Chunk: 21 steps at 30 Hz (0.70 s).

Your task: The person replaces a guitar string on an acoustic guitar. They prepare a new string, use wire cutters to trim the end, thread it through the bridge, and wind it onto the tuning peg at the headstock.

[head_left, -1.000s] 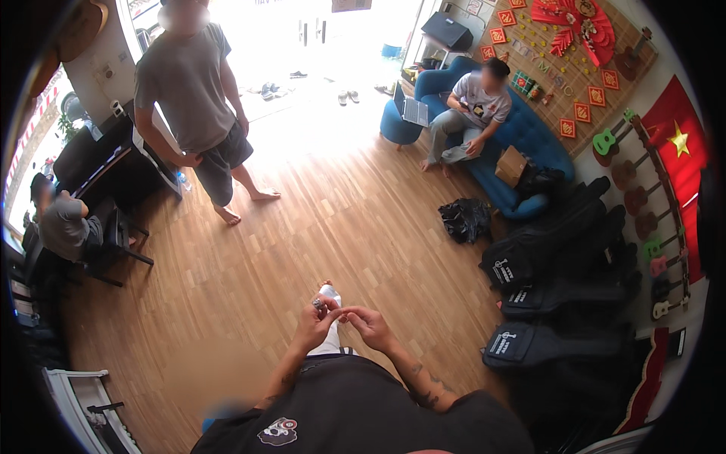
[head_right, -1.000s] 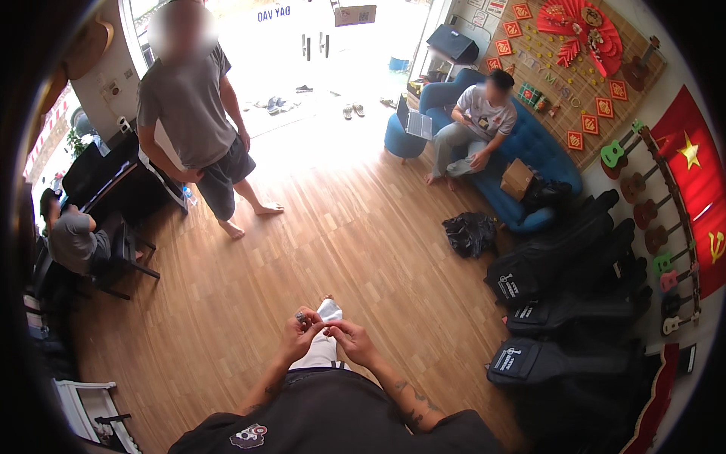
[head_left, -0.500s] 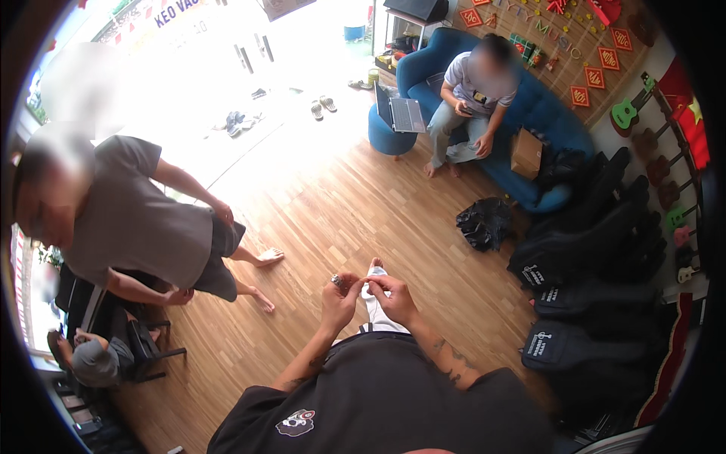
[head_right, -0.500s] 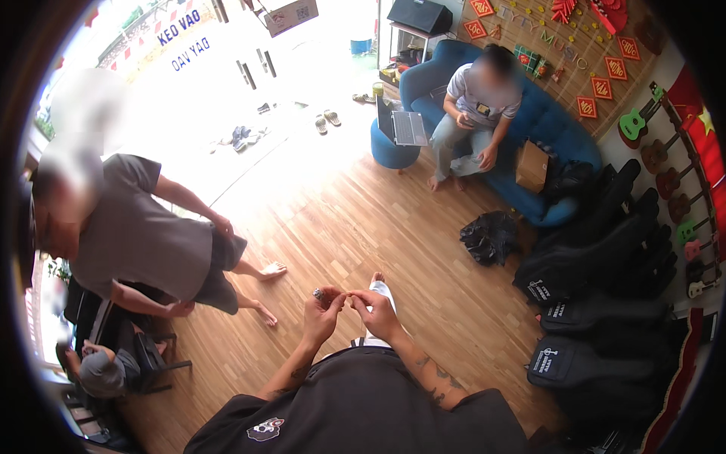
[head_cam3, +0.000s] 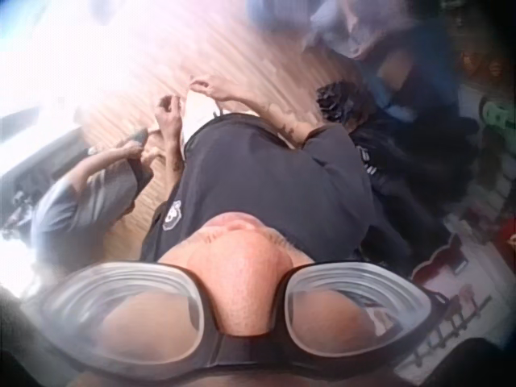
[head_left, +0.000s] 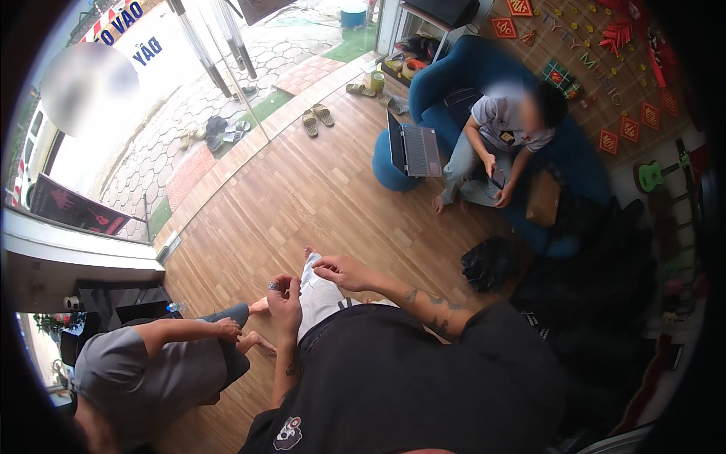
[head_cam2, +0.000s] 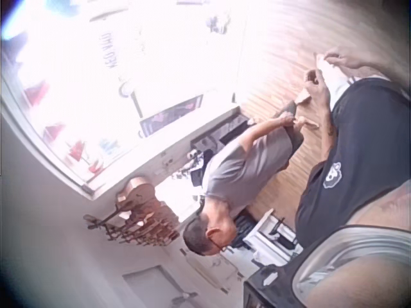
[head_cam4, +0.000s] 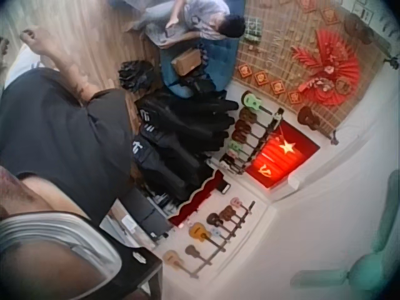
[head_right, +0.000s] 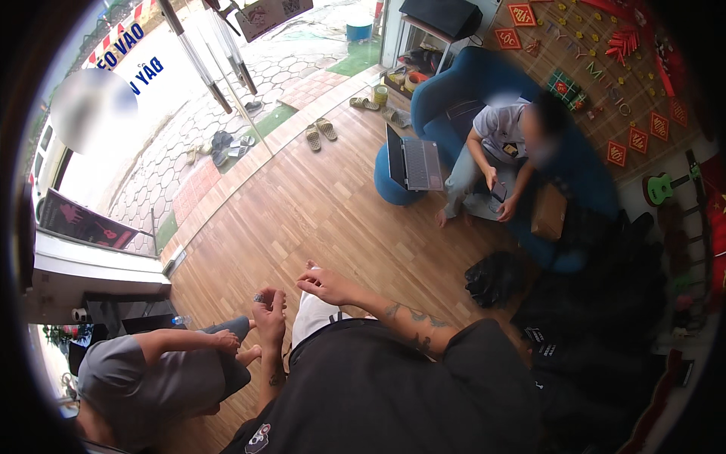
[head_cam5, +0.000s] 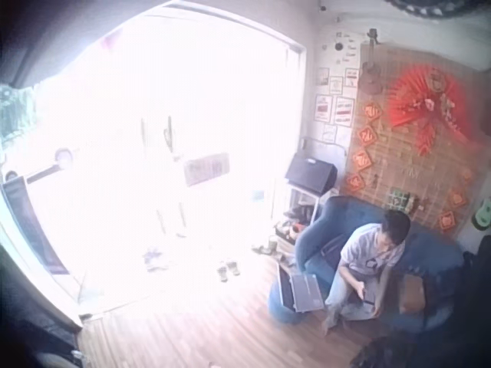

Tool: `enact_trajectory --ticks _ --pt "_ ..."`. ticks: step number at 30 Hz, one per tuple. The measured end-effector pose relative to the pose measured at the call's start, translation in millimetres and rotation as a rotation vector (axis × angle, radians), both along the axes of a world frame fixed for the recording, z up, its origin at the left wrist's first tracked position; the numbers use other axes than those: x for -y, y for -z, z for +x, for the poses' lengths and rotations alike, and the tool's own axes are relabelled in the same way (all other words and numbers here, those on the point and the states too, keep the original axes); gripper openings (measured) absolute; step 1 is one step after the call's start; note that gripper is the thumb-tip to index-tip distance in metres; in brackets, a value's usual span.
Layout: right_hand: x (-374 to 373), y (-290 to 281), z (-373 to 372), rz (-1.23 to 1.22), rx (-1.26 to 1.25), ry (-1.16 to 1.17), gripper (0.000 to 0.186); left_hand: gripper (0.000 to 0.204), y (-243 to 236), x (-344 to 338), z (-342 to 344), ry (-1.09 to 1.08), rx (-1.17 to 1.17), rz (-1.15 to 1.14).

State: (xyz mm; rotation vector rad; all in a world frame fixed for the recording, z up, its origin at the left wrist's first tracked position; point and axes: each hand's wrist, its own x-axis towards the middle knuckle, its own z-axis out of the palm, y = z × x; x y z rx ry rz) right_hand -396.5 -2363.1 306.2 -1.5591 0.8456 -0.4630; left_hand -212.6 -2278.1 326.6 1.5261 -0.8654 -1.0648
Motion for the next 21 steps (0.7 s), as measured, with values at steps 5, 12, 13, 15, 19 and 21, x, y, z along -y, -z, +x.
enact_trajectory --ticks 5,12,13,15,19,21 --pt "161.2 26.8 -20.5 0.030 -0.288 0.127 0.040 0.009 15.1 190.8 35.3 0.152 -0.197 0.032" --pt "348.8 27.8 -42.1 0.123 -0.272 0.563 0.037 0.009 -21.1 481.7 58.1 0.553 -0.244 0.159" --pt "378.8 32.9 -41.3 0.138 -0.254 0.611 0.036 0.009 -20.2 519.7 57.9 0.598 -0.243 0.158" --pt "437.8 55.0 -43.1 0.135 -0.231 0.664 0.035 0.009 -13.7 590.2 50.3 0.649 -0.231 0.155" --pt "568.5 91.0 -48.0 0.124 -0.229 0.648 0.037 0.007 3.2 708.3 27.0 0.608 -0.203 0.170" --pt "639.2 94.6 -54.0 0.076 -0.244 0.573 0.036 0.006 -8.3 756.2 8.6 0.559 -0.245 0.203"
